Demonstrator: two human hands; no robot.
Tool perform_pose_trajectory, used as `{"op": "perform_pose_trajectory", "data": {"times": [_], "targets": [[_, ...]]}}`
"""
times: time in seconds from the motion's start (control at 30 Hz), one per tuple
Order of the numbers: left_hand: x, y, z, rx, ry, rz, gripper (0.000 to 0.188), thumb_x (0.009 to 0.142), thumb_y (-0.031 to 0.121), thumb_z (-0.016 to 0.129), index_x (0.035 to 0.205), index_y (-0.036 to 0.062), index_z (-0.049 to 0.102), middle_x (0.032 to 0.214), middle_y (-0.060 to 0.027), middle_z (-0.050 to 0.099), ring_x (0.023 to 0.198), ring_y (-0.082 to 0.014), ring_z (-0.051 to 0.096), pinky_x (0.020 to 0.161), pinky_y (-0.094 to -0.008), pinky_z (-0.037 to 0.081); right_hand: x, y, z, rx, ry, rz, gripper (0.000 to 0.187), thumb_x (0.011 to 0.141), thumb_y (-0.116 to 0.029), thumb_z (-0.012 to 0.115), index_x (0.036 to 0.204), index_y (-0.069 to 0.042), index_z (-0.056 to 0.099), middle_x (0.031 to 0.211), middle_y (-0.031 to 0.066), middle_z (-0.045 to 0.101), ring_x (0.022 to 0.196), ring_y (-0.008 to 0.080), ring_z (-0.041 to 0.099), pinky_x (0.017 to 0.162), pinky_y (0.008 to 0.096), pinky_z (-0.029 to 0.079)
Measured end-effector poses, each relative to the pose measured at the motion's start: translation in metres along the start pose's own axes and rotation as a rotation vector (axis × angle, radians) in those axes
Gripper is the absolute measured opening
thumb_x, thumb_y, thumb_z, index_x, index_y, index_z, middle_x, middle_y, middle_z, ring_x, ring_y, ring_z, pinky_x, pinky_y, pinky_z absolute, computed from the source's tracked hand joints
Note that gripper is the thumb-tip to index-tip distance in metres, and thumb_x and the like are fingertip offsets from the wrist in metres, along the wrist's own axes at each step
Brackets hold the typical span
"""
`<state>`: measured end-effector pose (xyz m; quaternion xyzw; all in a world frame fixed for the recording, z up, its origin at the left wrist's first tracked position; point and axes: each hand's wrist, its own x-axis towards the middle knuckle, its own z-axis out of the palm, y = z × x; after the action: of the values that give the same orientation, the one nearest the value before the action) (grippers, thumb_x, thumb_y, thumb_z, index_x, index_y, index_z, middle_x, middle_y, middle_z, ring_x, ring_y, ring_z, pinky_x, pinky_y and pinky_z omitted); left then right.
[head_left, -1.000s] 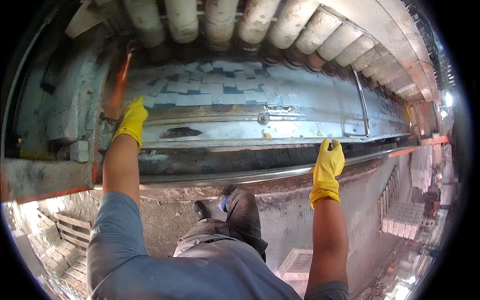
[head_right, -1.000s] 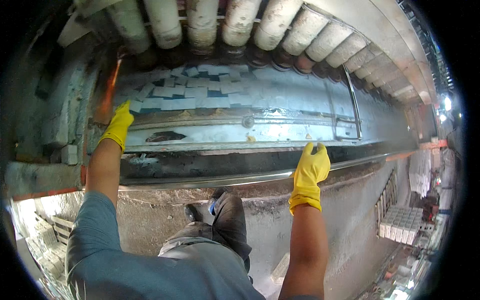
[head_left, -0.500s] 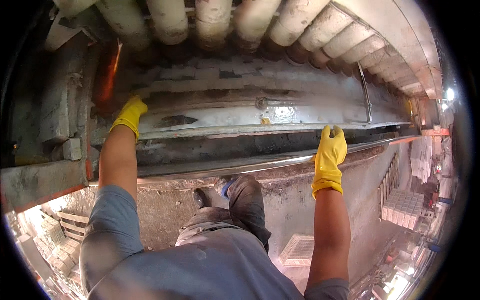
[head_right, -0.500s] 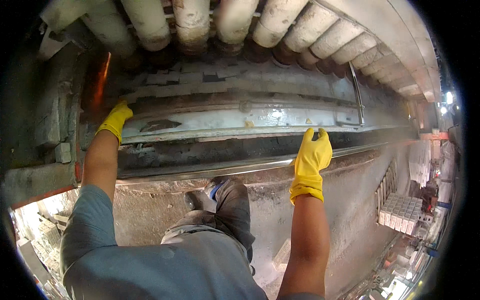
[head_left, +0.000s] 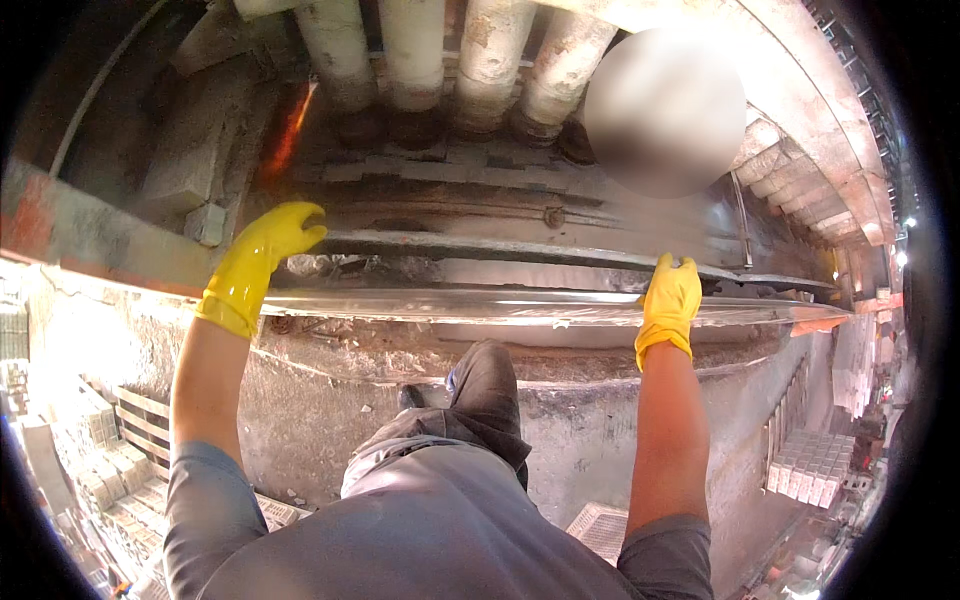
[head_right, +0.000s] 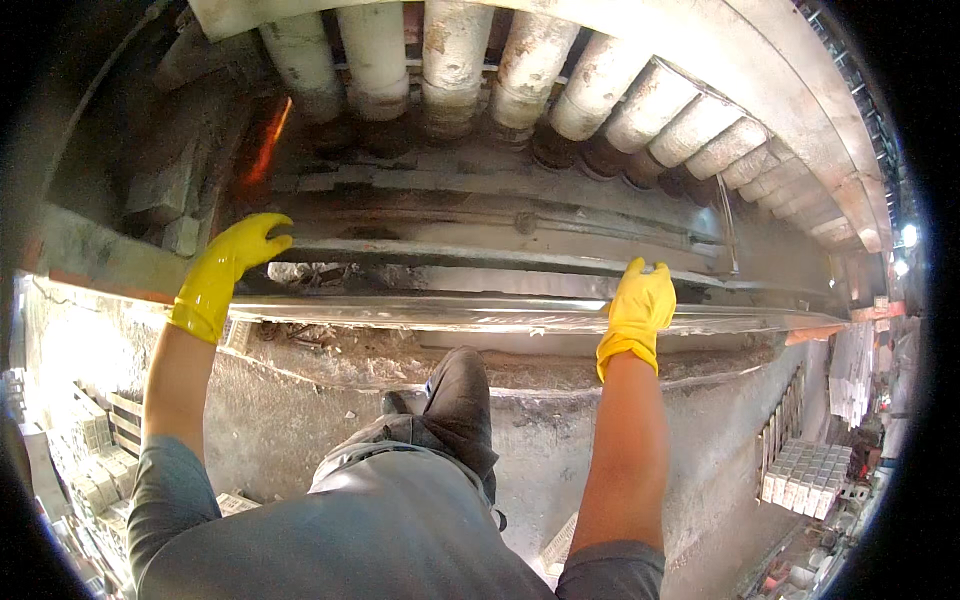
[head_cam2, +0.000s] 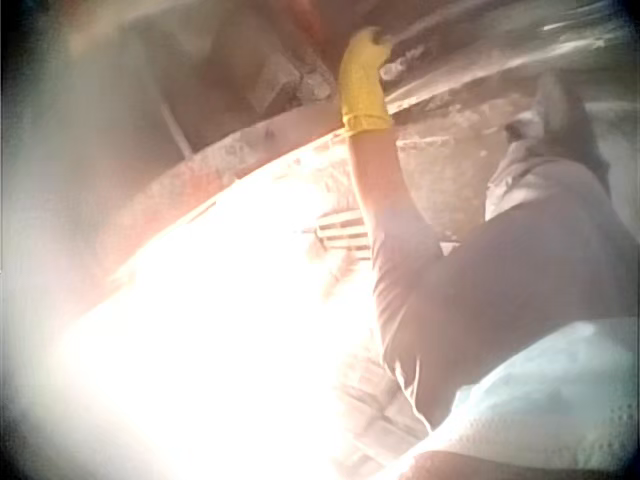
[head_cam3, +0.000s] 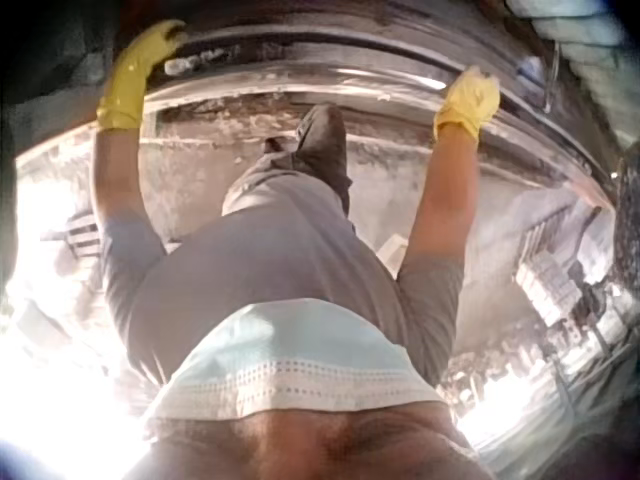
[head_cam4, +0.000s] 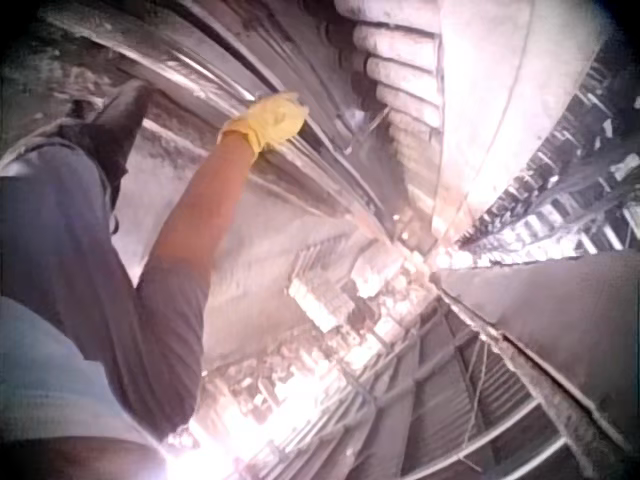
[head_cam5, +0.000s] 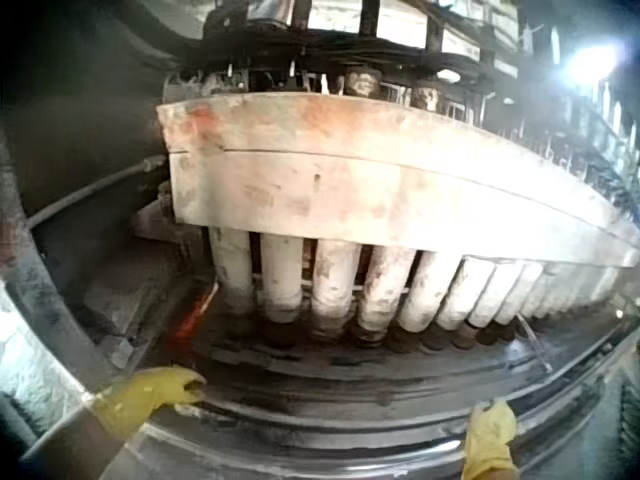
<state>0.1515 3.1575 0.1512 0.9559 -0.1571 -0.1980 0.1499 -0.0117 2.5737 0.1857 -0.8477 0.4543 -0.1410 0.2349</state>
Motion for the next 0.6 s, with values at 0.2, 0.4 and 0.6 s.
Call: {"op": "perform_pose_trajectory", "data": {"times": [0.2, 0.4, 0.6], "targets": [[-0.073, -0.001, 0.014, -0.318, 0.097, -0.212, 0.041, 0.1, 0.039, 0.071, 0.12, 0.0031, 0.074, 0.111, -0.0173, 0.076, 0.101, -0.0306, 0.073, 0.092, -0.0417, 0.054, 0.012, 0.018, 0.008, 0.002, 0.056, -0.086, 0.057, 0.102, -0.04, 0.058, 0.136, 0.006, 0.062, 0.094, 0.025, 0.078, 0.071, 0.0369, 0.077, 0.075, 0.0442, 0.059], [-0.07, 0.019, 0.009, -0.009, 0.04, -0.454, 0.058, 0.093, 0.061, 0.065, 0.113, 0.0085, 0.079, 0.11, -0.0156, 0.078, 0.112, -0.0368, 0.072, 0.098, -0.0477, 0.053, 0.029, 0.032, 0.02, -0.022, 0.047, -0.134, 0.057, 0.101, -0.043, 0.057, 0.131, 0.005, 0.066, 0.089, 0.0228, 0.078, 0.076, 0.0382, 0.077, 0.076, 0.0459, 0.059], [-0.065, 0.01, 0.009, 0.034, -0.057, -0.5, 0.057, 0.093, 0.062, 0.065, 0.115, 0.011, 0.079, 0.112, -0.0136, 0.079, 0.114, -0.0359, 0.072, 0.1, -0.0473, 0.053, 0.013, 0.016, 0.009, -0.091, 0.059, -0.155, 0.055, 0.102, -0.043, 0.056, 0.129, 0.004, 0.068, 0.094, 0.0235, 0.078, 0.088, 0.0382, 0.078, 0.082, 0.0455, 0.059]]}}
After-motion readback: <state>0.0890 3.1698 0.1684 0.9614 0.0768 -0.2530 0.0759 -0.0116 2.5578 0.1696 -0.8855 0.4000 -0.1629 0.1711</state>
